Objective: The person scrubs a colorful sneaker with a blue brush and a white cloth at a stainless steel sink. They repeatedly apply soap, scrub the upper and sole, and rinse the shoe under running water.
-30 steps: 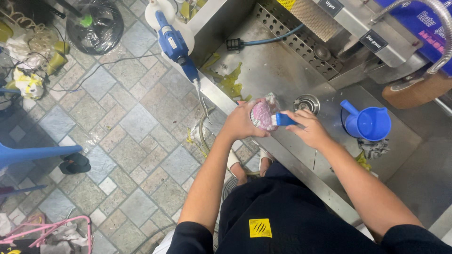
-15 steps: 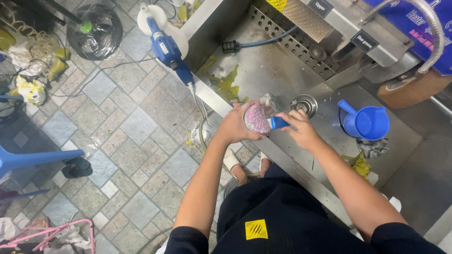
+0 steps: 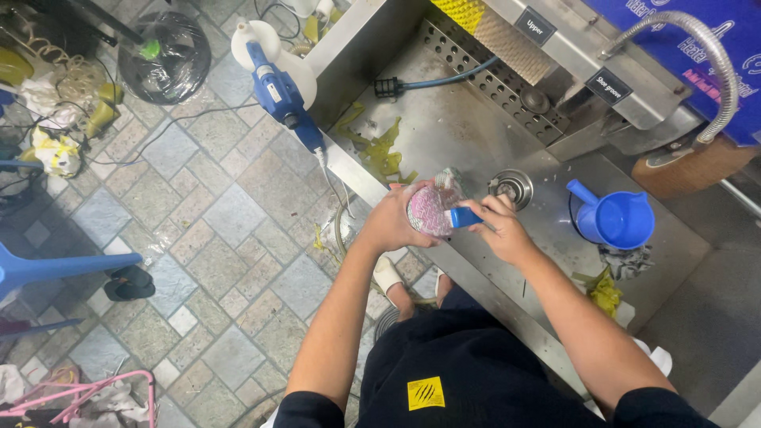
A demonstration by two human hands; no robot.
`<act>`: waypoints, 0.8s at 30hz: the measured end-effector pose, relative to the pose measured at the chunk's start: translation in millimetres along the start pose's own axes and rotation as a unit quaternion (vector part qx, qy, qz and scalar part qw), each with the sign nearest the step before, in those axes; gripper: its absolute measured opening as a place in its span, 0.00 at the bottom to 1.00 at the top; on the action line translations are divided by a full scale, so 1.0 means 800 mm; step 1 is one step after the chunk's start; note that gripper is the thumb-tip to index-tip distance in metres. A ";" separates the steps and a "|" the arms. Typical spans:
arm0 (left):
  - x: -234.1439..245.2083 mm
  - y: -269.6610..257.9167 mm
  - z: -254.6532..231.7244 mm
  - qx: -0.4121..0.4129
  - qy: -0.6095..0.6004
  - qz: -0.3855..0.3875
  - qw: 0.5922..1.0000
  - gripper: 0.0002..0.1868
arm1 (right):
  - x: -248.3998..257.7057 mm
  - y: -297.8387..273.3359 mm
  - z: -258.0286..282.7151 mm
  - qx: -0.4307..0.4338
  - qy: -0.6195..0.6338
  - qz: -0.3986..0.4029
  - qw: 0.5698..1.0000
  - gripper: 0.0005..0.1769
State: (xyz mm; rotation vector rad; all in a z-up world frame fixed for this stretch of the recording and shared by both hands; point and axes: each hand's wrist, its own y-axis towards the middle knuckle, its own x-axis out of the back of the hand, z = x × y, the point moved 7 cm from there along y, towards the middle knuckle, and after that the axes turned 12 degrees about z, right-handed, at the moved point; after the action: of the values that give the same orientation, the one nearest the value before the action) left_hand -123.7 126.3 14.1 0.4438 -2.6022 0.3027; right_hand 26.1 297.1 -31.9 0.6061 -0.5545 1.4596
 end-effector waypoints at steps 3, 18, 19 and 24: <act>-0.004 -0.004 0.002 0.004 -0.029 0.006 1.000 0.56 | -0.004 0.017 0.044 0.082 -0.027 -0.008 0.996 0.27; -0.001 -0.002 0.003 0.002 -0.007 0.012 1.000 0.56 | 0.010 0.034 0.091 0.034 -0.098 0.010 0.995 0.27; -0.003 -0.002 0.005 0.022 -0.002 0.019 1.000 0.56 | 0.012 0.028 0.095 0.024 -0.105 0.007 0.994 0.26; -0.007 -0.003 0.005 0.005 -0.020 0.019 1.000 0.55 | 0.017 0.047 0.088 -0.005 -0.127 -0.040 0.991 0.23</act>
State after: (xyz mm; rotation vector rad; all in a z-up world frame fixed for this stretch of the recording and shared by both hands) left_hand -119.9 124.5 8.4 0.4077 -2.6516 0.3231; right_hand -9.6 259.7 30.9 0.8039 -0.7261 1.3128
